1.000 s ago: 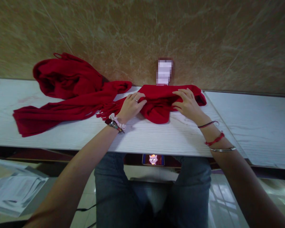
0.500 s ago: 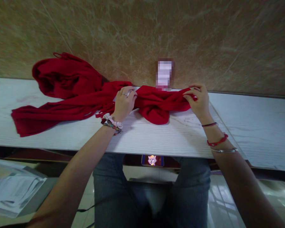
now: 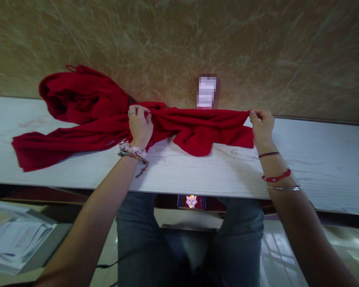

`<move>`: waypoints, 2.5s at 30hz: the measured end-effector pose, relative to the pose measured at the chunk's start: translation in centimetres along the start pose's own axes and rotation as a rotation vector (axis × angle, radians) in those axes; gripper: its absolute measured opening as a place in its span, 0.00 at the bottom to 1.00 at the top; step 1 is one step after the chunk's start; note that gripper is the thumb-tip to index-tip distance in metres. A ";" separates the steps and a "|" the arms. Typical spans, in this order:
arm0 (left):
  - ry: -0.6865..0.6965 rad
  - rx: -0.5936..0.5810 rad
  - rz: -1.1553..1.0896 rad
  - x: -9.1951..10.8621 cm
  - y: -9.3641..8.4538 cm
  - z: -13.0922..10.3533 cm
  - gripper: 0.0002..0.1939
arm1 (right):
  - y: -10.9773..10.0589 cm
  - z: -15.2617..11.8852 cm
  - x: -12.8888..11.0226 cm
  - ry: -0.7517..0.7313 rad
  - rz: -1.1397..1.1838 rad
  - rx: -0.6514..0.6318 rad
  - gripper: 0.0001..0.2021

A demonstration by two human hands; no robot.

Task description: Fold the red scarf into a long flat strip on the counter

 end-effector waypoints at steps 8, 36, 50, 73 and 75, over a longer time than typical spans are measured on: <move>0.522 -0.215 0.080 4.6 0.8 -1.7 0.11 | 0.7 -1.6 -3.1 -0.251 -0.186 -0.174 0.14; 0.598 -0.336 0.249 5.3 2.3 -2.8 0.17 | 1.4 -3.0 -4.1 -0.384 -0.403 -0.457 0.07; 0.681 -0.345 0.185 6.3 1.8 -3.1 0.14 | -0.6 -2.3 -7.3 -0.366 0.028 -0.295 0.10; 0.252 0.016 0.234 3.2 -0.3 -0.8 0.10 | 0.6 -0.3 -0.6 -0.046 0.029 0.062 0.18; 0.250 -0.018 0.203 3.0 -0.1 -0.9 0.11 | 0.9 -0.4 -0.5 -0.022 -0.006 0.009 0.14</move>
Point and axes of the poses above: each hand's wrist, its own z-axis towards the middle knuckle, its own y-axis out of the palm, x = y × z, the point moved 1 cm from there along z, towards the middle knuckle, and after that the axes turned 10 degrees about -x, right-handed, at the moved point
